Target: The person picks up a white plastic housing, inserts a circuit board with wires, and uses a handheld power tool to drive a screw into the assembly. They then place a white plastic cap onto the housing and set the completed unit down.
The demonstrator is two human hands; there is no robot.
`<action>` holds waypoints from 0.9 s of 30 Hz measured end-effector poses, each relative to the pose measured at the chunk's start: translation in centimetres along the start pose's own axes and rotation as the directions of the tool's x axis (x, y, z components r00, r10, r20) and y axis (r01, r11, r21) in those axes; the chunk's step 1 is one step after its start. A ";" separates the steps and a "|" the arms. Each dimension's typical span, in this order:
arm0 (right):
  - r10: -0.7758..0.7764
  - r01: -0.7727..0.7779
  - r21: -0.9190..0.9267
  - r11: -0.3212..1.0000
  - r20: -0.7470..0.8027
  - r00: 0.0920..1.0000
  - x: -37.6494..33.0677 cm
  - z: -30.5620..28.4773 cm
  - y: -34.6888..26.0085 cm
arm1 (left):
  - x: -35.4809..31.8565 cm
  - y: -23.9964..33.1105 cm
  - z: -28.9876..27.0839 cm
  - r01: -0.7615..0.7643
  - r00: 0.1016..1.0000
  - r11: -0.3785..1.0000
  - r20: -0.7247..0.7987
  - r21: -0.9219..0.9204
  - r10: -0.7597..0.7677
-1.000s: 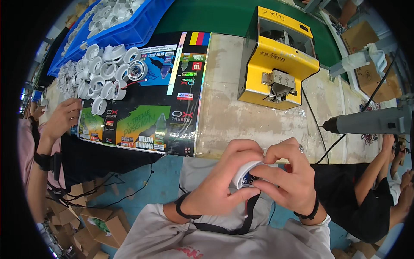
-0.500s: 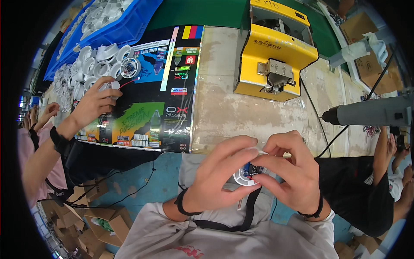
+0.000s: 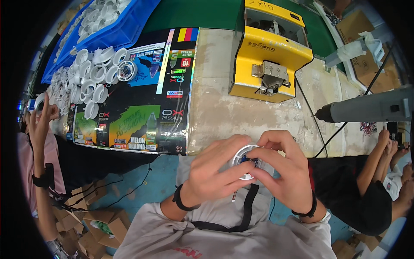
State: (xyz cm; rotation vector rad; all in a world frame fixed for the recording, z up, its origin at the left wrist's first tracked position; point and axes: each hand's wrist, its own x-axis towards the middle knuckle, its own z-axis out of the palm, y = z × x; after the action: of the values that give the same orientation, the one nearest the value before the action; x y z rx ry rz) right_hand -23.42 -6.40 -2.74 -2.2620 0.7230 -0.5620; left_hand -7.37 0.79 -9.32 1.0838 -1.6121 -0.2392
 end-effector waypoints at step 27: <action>-0.010 -0.268 -0.060 0.962 -0.982 0.187 3.3 -6.1 5.3 | 0.9 -0.9 -0.2 0.136 0.991 0.991 -0.015 0.001 -0.136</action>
State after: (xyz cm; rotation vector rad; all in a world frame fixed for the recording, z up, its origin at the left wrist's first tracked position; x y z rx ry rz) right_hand -26.19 -14.62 -1.90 -1.6908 1.6456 -2.0477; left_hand -6.66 -0.30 -9.27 1.1957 -1.5275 -0.3192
